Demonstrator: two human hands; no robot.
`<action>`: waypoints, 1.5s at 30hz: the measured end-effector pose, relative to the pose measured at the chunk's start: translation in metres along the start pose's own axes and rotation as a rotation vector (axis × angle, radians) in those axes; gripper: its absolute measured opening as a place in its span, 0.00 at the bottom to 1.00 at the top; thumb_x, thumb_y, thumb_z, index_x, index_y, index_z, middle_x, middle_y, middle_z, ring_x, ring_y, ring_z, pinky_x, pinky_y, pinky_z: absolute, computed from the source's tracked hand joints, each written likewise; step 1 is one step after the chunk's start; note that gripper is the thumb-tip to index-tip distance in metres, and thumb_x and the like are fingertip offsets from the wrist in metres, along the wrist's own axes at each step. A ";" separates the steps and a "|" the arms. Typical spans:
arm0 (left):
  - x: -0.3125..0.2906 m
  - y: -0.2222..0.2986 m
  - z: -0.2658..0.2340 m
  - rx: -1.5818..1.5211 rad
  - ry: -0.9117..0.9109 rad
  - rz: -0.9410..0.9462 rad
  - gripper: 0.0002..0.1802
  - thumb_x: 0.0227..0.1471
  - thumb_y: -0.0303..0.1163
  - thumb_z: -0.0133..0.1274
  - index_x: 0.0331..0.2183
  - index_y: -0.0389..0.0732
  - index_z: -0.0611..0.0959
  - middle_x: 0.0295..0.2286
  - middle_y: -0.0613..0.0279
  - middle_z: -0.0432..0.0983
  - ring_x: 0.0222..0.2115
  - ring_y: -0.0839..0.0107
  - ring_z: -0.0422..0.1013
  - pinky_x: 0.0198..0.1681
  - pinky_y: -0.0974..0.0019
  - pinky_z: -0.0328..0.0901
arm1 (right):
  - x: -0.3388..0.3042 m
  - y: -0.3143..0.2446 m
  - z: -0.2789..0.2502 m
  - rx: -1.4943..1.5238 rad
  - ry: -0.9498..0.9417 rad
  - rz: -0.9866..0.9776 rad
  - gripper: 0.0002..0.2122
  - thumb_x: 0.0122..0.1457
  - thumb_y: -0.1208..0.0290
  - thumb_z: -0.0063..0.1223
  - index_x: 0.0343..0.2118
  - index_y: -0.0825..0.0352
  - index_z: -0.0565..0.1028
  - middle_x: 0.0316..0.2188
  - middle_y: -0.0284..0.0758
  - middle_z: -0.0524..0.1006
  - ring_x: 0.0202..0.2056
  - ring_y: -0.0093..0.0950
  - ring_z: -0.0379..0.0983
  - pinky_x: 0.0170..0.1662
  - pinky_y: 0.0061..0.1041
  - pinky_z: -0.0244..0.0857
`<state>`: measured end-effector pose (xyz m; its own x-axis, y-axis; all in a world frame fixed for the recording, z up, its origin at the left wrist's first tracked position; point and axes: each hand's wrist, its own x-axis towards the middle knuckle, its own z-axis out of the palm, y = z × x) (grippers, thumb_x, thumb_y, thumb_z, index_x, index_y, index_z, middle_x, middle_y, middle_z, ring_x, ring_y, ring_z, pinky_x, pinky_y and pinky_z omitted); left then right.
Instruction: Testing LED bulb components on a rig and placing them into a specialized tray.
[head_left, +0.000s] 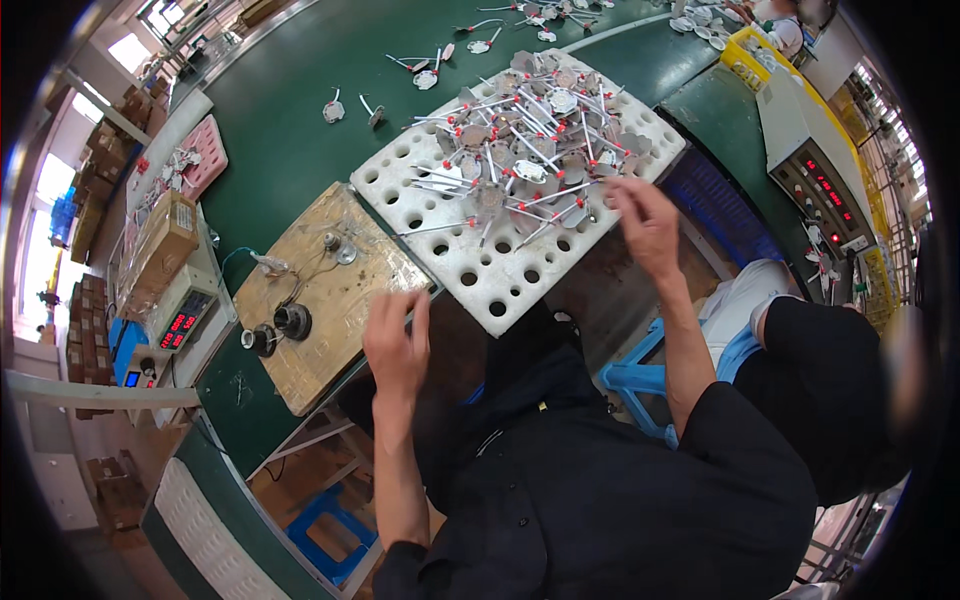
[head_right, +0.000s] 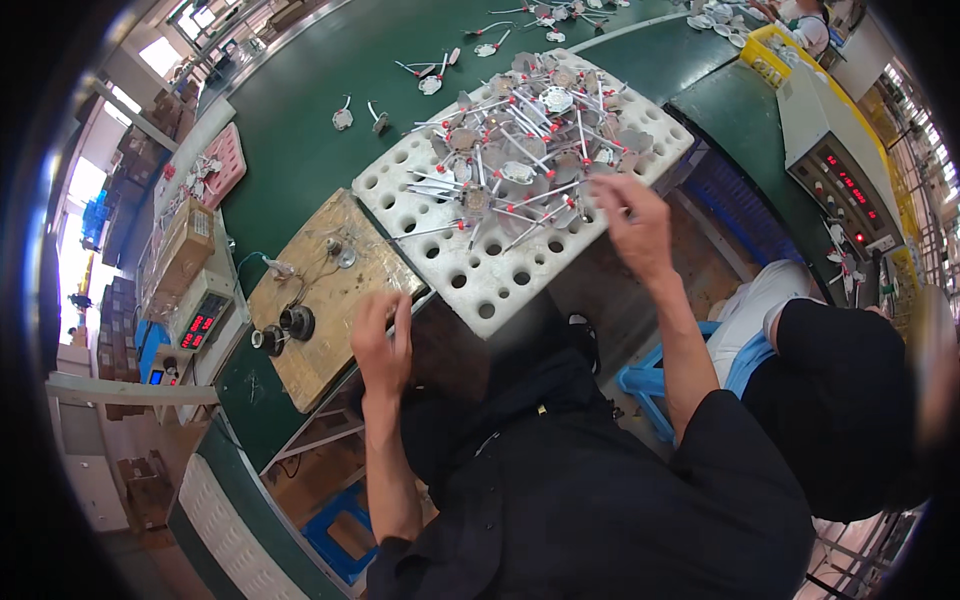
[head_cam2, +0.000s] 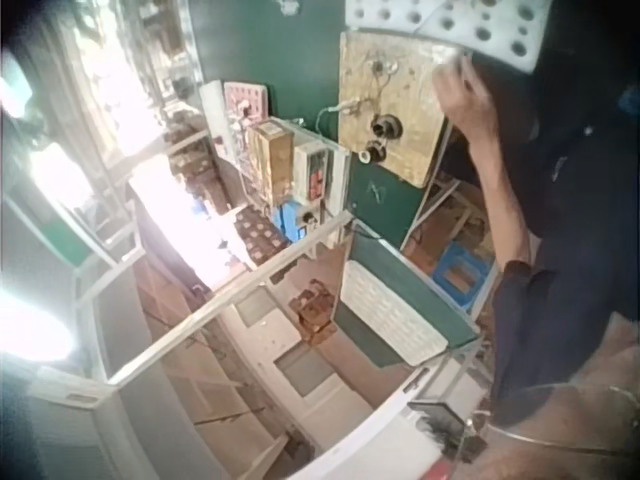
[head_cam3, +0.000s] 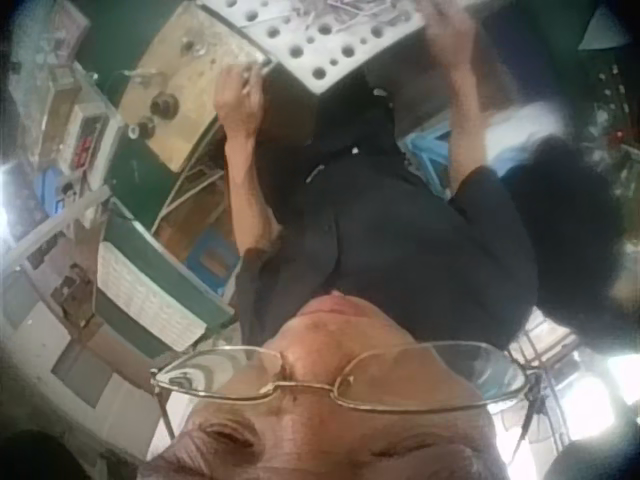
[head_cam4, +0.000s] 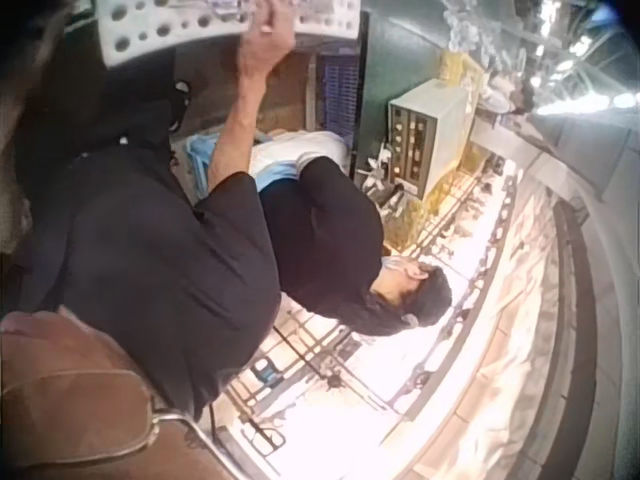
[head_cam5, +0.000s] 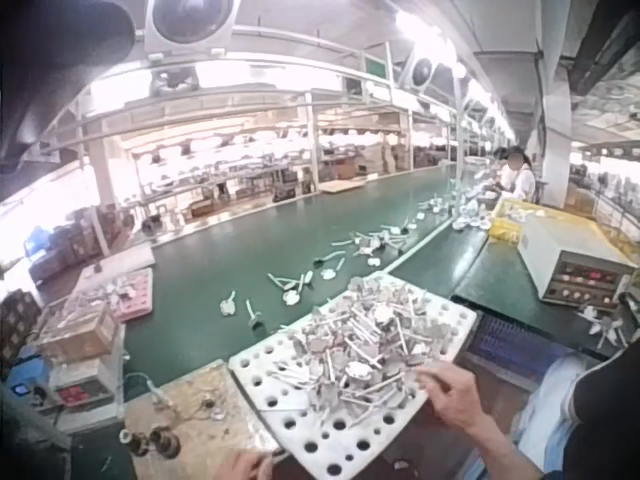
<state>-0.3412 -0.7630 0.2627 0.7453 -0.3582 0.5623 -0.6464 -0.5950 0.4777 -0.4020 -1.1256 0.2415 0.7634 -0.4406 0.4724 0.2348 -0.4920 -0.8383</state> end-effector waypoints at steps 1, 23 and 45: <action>0.020 -0.003 0.008 0.094 0.028 0.091 0.11 0.52 0.25 0.60 0.39 0.37 0.81 0.36 0.52 0.76 0.37 0.54 0.72 0.39 0.55 0.66 | -0.002 -0.009 0.008 -0.043 -0.111 -0.114 0.09 0.61 0.73 0.57 0.43 0.66 0.80 0.42 0.35 0.79 0.43 0.25 0.76 0.46 0.24 0.69; 0.162 -0.069 0.073 0.513 -0.440 0.609 0.28 0.53 0.29 0.54 0.56 0.43 0.72 0.47 0.56 0.72 0.52 0.57 0.67 0.58 0.56 0.60 | 0.015 -0.017 0.067 -0.672 -0.144 -0.529 0.12 0.47 0.80 0.54 0.37 0.64 0.79 0.33 0.30 0.75 0.41 0.30 0.71 0.42 0.28 0.67; 0.157 -0.028 0.002 0.815 -0.506 0.603 0.03 0.53 0.26 0.50 0.32 0.38 0.76 0.27 0.57 0.75 0.28 0.61 0.77 0.29 0.59 0.71 | 0.045 -0.060 0.034 -0.547 -0.361 -0.414 0.06 0.51 0.72 0.64 0.30 0.64 0.77 0.27 0.35 0.76 0.29 0.36 0.76 0.32 0.34 0.69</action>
<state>-0.2062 -0.8038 0.3361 0.4482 -0.8850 0.1261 -0.7615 -0.4519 -0.4647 -0.3613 -1.0898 0.3040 0.8492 0.0857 0.5211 0.2848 -0.9053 -0.3151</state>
